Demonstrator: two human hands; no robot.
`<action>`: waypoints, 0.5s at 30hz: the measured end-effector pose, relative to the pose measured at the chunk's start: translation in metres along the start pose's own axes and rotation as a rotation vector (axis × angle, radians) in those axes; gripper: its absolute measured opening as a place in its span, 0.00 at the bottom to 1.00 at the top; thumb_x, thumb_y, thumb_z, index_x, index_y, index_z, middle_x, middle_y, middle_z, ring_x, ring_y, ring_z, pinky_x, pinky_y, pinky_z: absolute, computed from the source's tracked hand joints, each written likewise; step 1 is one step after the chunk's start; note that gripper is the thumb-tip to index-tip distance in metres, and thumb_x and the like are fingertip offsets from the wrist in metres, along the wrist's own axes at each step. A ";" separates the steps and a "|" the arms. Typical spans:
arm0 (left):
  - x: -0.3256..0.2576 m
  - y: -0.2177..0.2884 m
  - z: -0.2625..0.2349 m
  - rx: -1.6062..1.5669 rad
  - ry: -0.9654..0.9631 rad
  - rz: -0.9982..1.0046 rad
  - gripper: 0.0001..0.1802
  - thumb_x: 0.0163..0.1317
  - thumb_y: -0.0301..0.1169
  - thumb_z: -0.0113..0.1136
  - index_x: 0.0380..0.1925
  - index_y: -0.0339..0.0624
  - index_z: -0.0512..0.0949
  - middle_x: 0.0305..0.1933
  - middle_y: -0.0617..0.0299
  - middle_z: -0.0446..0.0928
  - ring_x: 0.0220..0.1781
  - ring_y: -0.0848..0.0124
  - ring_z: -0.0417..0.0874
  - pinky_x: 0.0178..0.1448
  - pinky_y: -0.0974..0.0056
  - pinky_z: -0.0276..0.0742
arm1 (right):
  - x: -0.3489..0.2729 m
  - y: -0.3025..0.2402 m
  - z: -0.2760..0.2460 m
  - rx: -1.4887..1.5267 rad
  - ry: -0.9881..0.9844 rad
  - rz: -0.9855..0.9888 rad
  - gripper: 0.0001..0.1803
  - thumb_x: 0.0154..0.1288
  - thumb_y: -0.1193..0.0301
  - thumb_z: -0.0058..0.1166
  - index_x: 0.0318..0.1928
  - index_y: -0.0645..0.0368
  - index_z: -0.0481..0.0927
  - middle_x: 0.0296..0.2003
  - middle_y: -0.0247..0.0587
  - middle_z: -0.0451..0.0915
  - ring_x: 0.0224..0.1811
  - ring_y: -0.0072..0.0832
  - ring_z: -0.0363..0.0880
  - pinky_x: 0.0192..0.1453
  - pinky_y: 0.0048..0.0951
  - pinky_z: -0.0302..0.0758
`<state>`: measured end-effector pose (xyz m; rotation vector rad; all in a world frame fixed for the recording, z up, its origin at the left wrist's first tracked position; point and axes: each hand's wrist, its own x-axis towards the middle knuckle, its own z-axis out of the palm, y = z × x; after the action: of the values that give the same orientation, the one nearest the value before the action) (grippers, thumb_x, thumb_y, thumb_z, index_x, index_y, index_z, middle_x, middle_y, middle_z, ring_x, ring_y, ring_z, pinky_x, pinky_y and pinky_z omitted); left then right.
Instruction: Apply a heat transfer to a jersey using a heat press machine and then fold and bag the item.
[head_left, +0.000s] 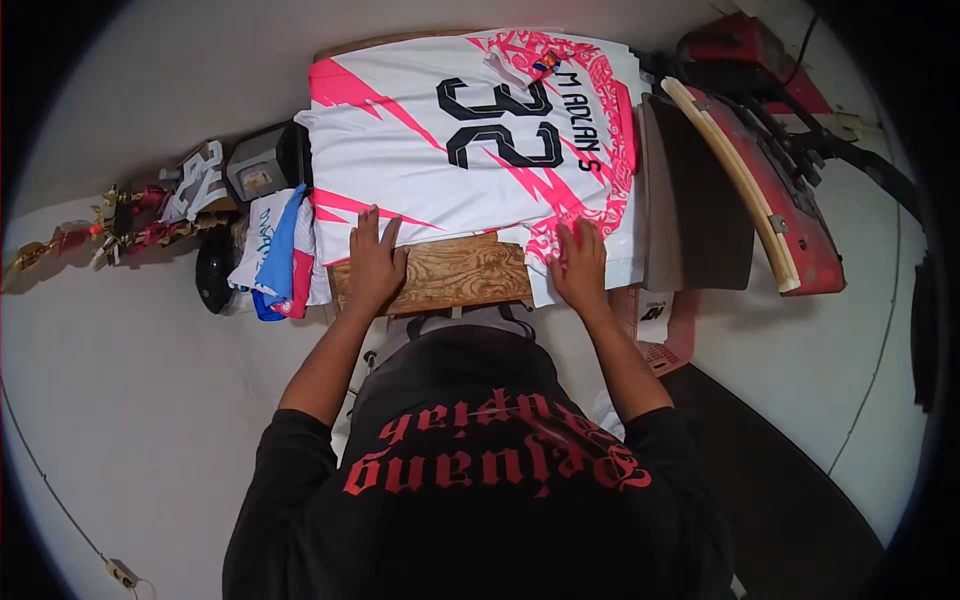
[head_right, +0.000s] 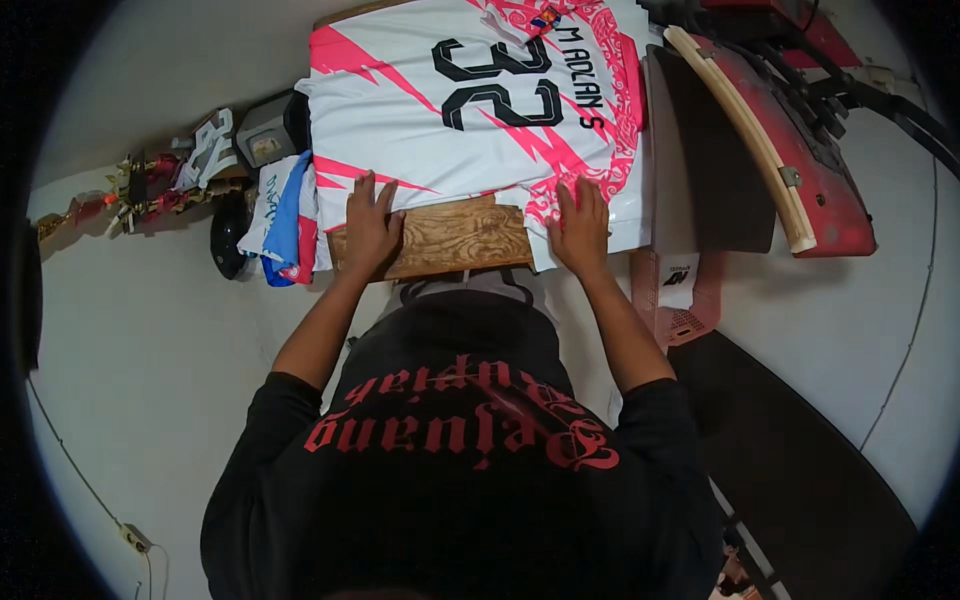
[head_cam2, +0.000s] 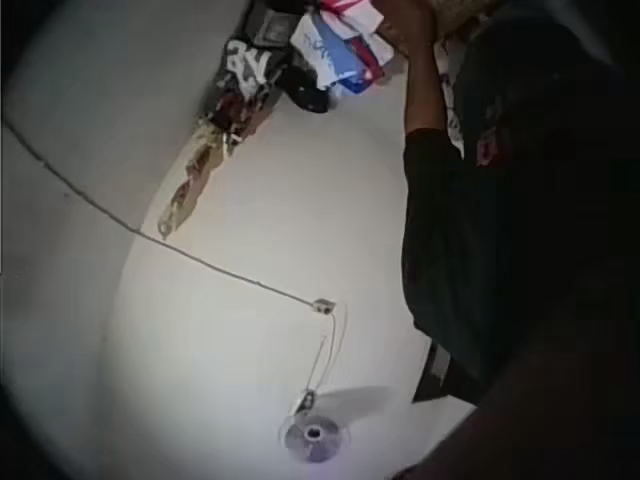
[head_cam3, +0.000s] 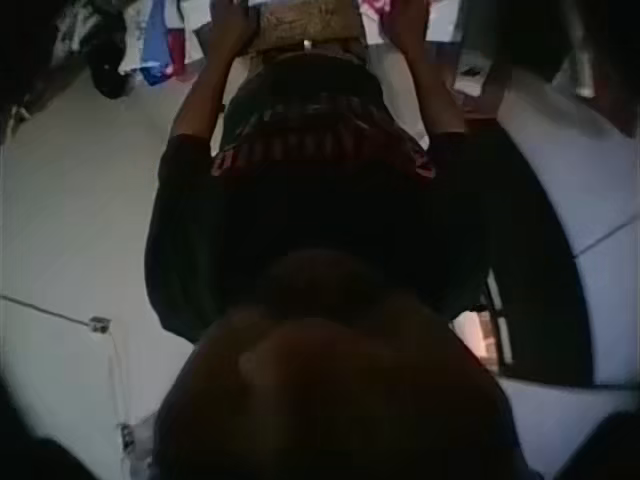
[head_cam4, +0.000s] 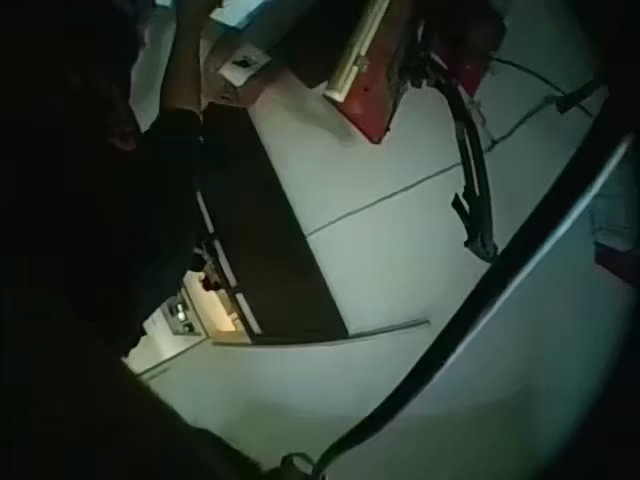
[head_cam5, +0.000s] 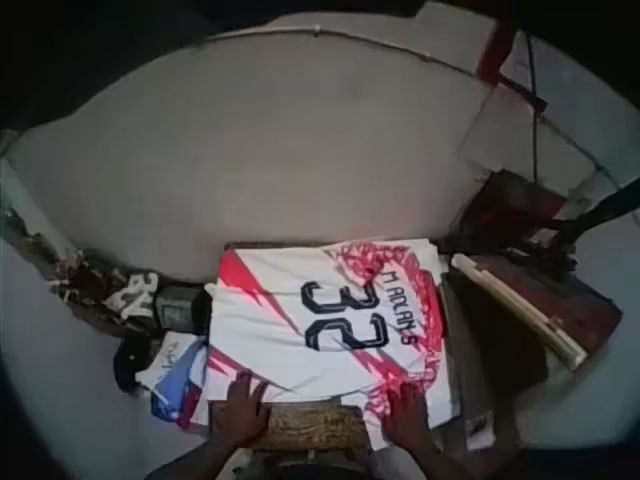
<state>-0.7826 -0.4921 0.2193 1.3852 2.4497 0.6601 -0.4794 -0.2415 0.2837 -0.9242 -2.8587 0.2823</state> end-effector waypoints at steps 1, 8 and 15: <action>-0.013 0.002 0.005 0.035 -0.012 -0.020 0.34 0.65 0.36 0.63 0.72 0.48 0.70 0.81 0.35 0.55 0.83 0.36 0.52 0.80 0.34 0.53 | -0.015 -0.001 0.000 0.006 -0.065 -0.028 0.37 0.62 0.61 0.66 0.71 0.56 0.72 0.73 0.62 0.62 0.76 0.59 0.58 0.77 0.58 0.59; -0.015 0.008 0.008 0.001 0.034 -0.049 0.34 0.62 0.33 0.65 0.70 0.43 0.72 0.81 0.34 0.54 0.83 0.37 0.51 0.81 0.35 0.51 | -0.052 0.032 0.008 0.092 -0.094 0.018 0.22 0.62 0.70 0.66 0.58 0.49 0.85 0.65 0.54 0.74 0.68 0.52 0.71 0.69 0.49 0.71; 0.015 0.102 -0.013 -0.282 -0.146 0.225 0.26 0.58 0.29 0.66 0.59 0.43 0.79 0.50 0.50 0.82 0.53 0.50 0.82 0.57 0.49 0.79 | -0.031 0.026 -0.022 0.176 0.003 -0.045 0.05 0.68 0.72 0.59 0.42 0.56 0.83 0.39 0.41 0.82 0.45 0.43 0.79 0.50 0.44 0.74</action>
<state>-0.7202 -0.4372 0.2820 1.5426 2.0163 0.8809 -0.4356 -0.2362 0.2973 -0.8254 -2.7925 0.5175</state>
